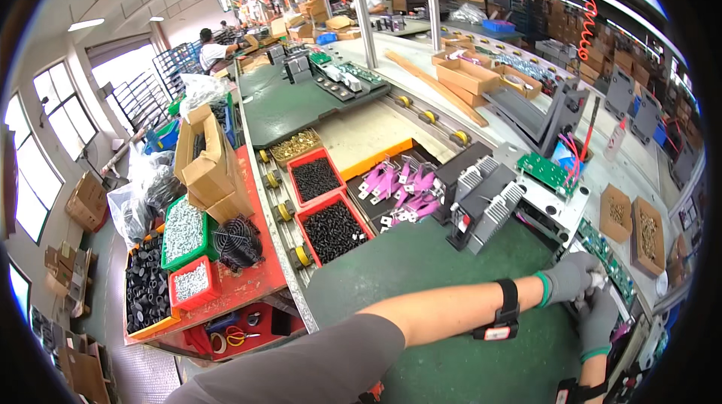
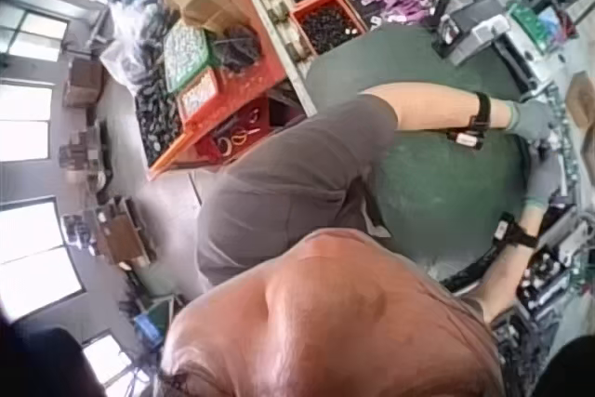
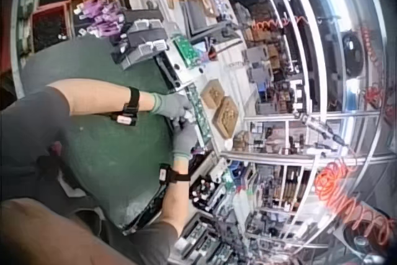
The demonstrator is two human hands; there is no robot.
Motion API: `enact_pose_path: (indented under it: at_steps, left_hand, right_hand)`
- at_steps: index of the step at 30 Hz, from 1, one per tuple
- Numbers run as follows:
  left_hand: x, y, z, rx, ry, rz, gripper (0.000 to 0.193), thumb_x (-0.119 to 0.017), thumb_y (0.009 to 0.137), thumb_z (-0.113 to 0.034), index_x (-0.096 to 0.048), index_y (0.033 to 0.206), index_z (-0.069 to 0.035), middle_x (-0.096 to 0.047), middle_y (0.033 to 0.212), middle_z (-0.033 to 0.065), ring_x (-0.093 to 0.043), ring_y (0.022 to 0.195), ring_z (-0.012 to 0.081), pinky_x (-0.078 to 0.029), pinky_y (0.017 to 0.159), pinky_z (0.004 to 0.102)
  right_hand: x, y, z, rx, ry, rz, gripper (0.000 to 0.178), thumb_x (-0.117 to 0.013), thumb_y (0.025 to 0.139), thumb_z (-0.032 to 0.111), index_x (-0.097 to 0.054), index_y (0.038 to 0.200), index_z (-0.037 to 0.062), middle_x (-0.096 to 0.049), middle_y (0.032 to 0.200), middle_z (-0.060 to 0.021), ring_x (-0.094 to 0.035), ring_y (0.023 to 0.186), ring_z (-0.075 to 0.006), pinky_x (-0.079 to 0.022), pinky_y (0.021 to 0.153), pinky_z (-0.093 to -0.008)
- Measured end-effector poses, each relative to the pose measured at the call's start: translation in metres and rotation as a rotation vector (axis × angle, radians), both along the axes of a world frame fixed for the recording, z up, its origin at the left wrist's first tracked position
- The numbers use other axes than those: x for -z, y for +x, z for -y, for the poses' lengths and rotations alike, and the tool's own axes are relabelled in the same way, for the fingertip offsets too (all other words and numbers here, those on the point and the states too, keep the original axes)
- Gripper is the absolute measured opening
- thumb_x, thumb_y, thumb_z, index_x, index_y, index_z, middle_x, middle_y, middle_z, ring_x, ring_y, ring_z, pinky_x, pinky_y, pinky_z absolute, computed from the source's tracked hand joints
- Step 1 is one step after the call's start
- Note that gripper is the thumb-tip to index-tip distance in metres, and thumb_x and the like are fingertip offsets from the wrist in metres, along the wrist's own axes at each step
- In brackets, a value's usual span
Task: Assembling metal housings and internal components for electronic devices using a pneumatic screwdriver and various parts.
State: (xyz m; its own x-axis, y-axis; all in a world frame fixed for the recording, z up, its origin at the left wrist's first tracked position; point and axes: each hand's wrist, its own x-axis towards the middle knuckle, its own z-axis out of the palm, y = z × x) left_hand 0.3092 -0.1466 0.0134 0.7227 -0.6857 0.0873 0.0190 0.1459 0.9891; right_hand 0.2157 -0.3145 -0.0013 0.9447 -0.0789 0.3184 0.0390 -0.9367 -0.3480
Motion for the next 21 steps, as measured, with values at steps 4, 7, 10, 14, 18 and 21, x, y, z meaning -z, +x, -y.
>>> enact_pose_path:
  at_steps: [4,7,10,14,18,21]
  left_hand:
    - [0.001,0.001,0.006,0.026,-0.021,-0.012,0.021,-0.058,0.098,-0.010,-0.070,0.114,-0.004,-0.064,0.071,0.0043,-0.057,0.053,0.0103,-0.047,0.048,0.0284]
    - [0.007,0.001,0.004,0.021,-0.061,-0.055,0.023,-0.059,0.100,-0.012,-0.069,0.118,-0.005,-0.064,0.074,0.0038,-0.055,0.053,0.0095,-0.045,0.049,0.0269]
    - [0.015,0.001,0.001,0.049,-0.152,-0.077,0.025,-0.058,0.101,-0.016,-0.068,0.122,-0.006,-0.064,0.079,0.0012,-0.053,0.058,0.0077,-0.044,0.052,0.0241]
    - [0.025,-0.004,0.003,0.096,-0.223,-0.146,0.027,-0.058,0.103,-0.018,-0.067,0.127,-0.009,-0.063,0.083,-0.0022,-0.053,0.063,0.0058,-0.044,0.055,0.0214]
    - [0.034,-0.003,0.007,0.138,-0.273,-0.229,0.030,-0.059,0.103,-0.019,-0.066,0.130,-0.009,-0.063,0.083,-0.0028,-0.054,0.066,0.0058,-0.047,0.058,0.0213]
    - [0.040,-0.001,0.010,0.135,-0.307,-0.208,0.030,-0.059,0.103,-0.020,-0.066,0.130,-0.008,-0.064,0.084,-0.0026,-0.055,0.068,0.0057,-0.047,0.059,0.0216]
  right_hand:
    - [0.013,0.004,0.000,0.158,-0.295,-0.018,0.033,-0.078,0.079,0.013,-0.063,0.107,0.0068,-0.068,0.094,-0.0179,-0.067,0.085,-0.0404,-0.053,0.074,-0.0494]
    - [0.007,-0.004,-0.008,0.090,-0.362,-0.009,0.032,-0.077,0.080,0.011,-0.063,0.109,0.0083,-0.067,0.097,-0.0175,-0.067,0.086,-0.0406,-0.053,0.074,-0.0503]
    - [-0.002,-0.009,-0.016,0.063,-0.430,0.007,0.031,-0.075,0.082,0.011,-0.063,0.110,0.0091,-0.067,0.096,-0.0168,-0.067,0.085,-0.0407,-0.052,0.073,-0.0508]
    - [-0.007,-0.008,-0.013,0.031,-0.433,-0.038,0.028,-0.074,0.084,0.011,-0.064,0.110,0.0089,-0.067,0.096,-0.0166,-0.067,0.084,-0.0401,-0.052,0.071,-0.0497]
    - [0.000,-0.005,-0.012,0.046,-0.435,-0.030,0.027,-0.074,0.085,0.013,-0.065,0.110,0.0080,-0.067,0.095,-0.0168,-0.067,0.084,-0.0399,-0.052,0.071,-0.0482]
    - [-0.002,-0.006,-0.018,0.000,-0.369,0.083,0.026,-0.076,0.084,0.014,-0.067,0.107,0.0071,-0.067,0.091,-0.0164,-0.066,0.080,-0.0387,-0.051,0.069,-0.0470]
